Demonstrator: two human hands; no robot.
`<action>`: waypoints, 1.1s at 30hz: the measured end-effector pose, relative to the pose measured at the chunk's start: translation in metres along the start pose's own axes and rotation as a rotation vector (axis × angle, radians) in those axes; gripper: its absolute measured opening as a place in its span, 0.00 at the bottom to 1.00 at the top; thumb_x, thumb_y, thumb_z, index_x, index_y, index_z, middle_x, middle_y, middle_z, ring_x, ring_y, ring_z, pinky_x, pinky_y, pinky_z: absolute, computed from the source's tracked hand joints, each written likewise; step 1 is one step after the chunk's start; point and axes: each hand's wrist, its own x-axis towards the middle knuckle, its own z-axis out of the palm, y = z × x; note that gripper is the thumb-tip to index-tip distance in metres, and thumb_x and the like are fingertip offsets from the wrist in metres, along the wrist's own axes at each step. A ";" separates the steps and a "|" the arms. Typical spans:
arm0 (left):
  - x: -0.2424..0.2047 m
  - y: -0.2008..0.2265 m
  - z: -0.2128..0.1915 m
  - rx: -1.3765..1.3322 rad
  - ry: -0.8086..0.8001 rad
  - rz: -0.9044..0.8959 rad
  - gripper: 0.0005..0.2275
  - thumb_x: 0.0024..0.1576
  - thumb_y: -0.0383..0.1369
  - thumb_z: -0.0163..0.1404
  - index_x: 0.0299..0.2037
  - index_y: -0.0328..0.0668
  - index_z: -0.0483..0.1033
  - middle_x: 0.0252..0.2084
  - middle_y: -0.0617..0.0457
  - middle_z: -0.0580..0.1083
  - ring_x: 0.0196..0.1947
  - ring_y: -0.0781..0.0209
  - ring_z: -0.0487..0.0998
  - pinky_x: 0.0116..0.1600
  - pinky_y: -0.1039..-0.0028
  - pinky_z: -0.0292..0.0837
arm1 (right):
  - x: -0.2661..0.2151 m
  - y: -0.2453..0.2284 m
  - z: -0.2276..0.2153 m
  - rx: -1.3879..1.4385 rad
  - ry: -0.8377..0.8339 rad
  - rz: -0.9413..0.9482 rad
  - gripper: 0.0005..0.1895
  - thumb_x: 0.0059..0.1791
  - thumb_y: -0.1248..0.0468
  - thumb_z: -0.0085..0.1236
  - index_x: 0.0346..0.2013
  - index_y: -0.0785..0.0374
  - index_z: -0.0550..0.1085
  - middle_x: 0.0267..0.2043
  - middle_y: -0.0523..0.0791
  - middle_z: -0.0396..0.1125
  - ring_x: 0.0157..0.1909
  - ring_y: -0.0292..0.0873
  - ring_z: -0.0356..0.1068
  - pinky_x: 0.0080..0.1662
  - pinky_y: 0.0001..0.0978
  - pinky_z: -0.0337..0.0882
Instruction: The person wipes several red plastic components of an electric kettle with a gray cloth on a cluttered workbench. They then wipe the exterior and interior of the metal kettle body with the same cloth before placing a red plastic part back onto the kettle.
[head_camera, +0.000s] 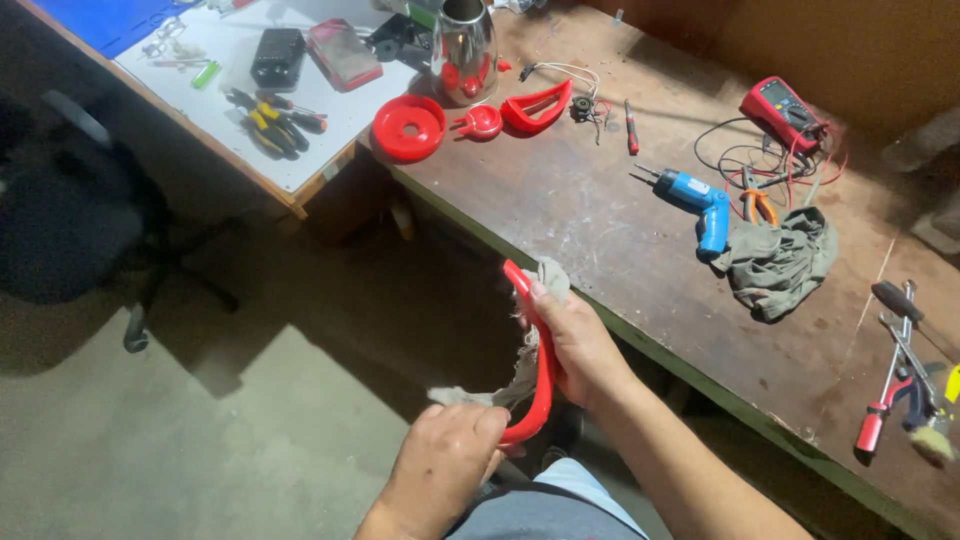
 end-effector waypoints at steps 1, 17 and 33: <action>0.002 0.005 -0.005 -0.002 -0.001 0.002 0.17 0.53 0.37 0.73 0.47 0.51 0.78 0.35 0.57 0.80 0.36 0.49 0.83 0.39 0.56 0.72 | -0.012 -0.004 0.007 0.000 0.003 0.000 0.18 0.64 0.49 0.61 0.48 0.62 0.81 0.36 0.46 0.73 0.35 0.41 0.68 0.39 0.35 0.70; 0.028 0.019 -0.033 -0.296 -0.474 -0.419 0.17 0.72 0.57 0.61 0.43 0.58 0.76 0.35 0.61 0.83 0.36 0.48 0.84 0.41 0.54 0.75 | -0.014 0.025 -0.004 -0.314 -0.343 -0.008 0.21 0.65 0.53 0.53 0.64 0.58 0.85 0.54 0.47 0.81 0.50 0.45 0.81 0.51 0.38 0.78; 0.014 0.032 -0.020 -0.548 -0.004 -1.024 0.31 0.55 0.72 0.51 0.48 0.61 0.92 0.33 0.64 0.80 0.36 0.67 0.81 0.45 0.74 0.77 | 0.043 -0.008 -0.083 0.074 -0.369 0.712 0.07 0.55 0.66 0.60 0.47 0.63 0.80 0.49 0.57 0.81 0.51 0.54 0.82 0.61 0.49 0.82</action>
